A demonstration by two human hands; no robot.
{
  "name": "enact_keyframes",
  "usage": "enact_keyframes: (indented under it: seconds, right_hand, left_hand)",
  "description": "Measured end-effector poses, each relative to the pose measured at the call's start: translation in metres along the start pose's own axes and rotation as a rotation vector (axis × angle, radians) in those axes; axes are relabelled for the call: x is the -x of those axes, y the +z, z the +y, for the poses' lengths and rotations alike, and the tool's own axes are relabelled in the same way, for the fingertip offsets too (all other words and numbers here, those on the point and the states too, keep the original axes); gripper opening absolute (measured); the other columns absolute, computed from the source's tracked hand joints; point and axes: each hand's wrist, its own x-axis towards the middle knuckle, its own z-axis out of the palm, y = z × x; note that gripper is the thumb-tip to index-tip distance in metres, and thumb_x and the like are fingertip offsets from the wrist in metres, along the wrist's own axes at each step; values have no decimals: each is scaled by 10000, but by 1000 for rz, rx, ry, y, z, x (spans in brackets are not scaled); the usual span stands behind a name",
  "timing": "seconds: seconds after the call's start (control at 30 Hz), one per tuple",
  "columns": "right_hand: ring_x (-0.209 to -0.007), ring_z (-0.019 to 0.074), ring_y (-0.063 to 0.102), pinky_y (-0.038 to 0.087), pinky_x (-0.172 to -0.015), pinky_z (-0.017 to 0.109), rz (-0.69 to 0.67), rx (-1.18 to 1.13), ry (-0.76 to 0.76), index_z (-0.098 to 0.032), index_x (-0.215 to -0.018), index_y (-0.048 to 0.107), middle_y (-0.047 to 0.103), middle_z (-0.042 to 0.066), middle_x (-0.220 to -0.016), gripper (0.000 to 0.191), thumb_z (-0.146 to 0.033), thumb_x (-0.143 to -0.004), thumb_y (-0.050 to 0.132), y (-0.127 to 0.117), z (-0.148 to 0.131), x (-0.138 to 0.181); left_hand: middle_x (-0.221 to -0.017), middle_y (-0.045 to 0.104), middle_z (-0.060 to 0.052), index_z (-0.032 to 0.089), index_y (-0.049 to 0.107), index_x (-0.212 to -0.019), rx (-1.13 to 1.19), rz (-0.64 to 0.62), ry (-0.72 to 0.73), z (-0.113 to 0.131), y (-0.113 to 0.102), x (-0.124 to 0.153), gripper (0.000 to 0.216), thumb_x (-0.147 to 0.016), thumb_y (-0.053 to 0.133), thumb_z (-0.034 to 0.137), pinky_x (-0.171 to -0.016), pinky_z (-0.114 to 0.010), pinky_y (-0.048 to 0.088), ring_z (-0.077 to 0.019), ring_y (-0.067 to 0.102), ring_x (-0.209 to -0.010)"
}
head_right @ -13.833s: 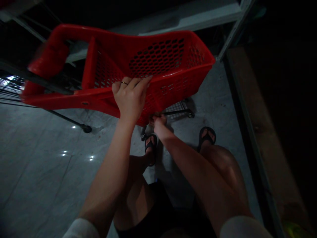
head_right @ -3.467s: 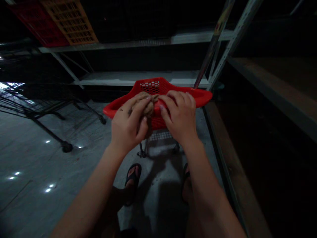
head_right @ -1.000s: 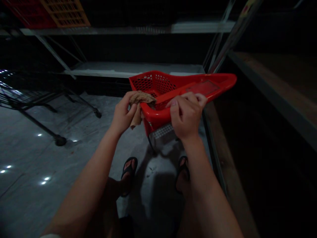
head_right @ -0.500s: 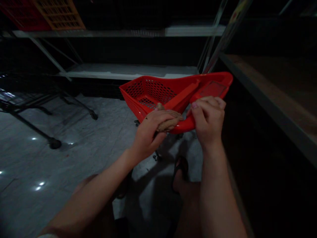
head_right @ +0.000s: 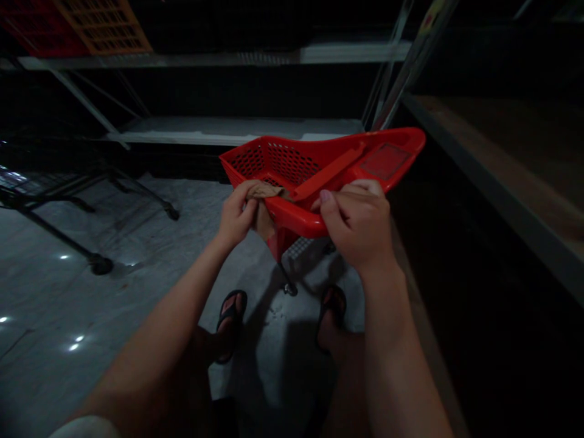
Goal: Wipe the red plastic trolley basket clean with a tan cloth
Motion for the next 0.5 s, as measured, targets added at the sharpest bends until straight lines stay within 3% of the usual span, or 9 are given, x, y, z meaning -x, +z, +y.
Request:
enact_keyframes:
  seconds: [0.1, 0.2, 0.37, 0.5]
  right_hand:
    - [-531, 155, 574, 486, -875, 416, 19, 30, -37, -234, -568, 631, 622, -25, -524, 453, -308, -1004, 533, 5, 1, -1]
    - [-531, 158, 564, 507, -892, 424, 66, 43, -44, -239, -552, 622, 621, -16, -516, 456, -317, -990, 524, 9, 8, -1]
    - [-570, 168, 595, 534, -939, 434, 85, 50, 8, -253, -565, 644, 636, 9, -539, 498, -331, -1014, 441, 3, 33, -2]
    - [-714, 221, 671, 532, -900, 441, -28, 99, 137, -249, -644, 677, 684, 51, -644, 536, -394, -1052, 362, -9, 41, -4]
  left_hand:
    - [-1338, 786, -133, 198, 664, -1316, -11, -16, -65, -34, 1, -5, 408, -948, 493, 242, -1140, -520, 558, -293, 724, -1256]
    - [-1320, 784, -122, 226, 642, -1328, -20, 8, -73, -44, 7, -5, 384, -976, 493, 254, -1122, -514, 546, -293, 713, -1245]
    - [-1368, 760, -110, 226, 619, -1372, -78, -12, -38, -21, 16, 1, 402, -1000, 469, 239, -1135, -481, 499, -291, 679, -1281]
    - [-1405, 741, -93, 218, 597, -1414, -120, -55, -46, 12, 20, 11, 474, -967, 448, 162, -1166, -456, 449, -274, 649, -1313]
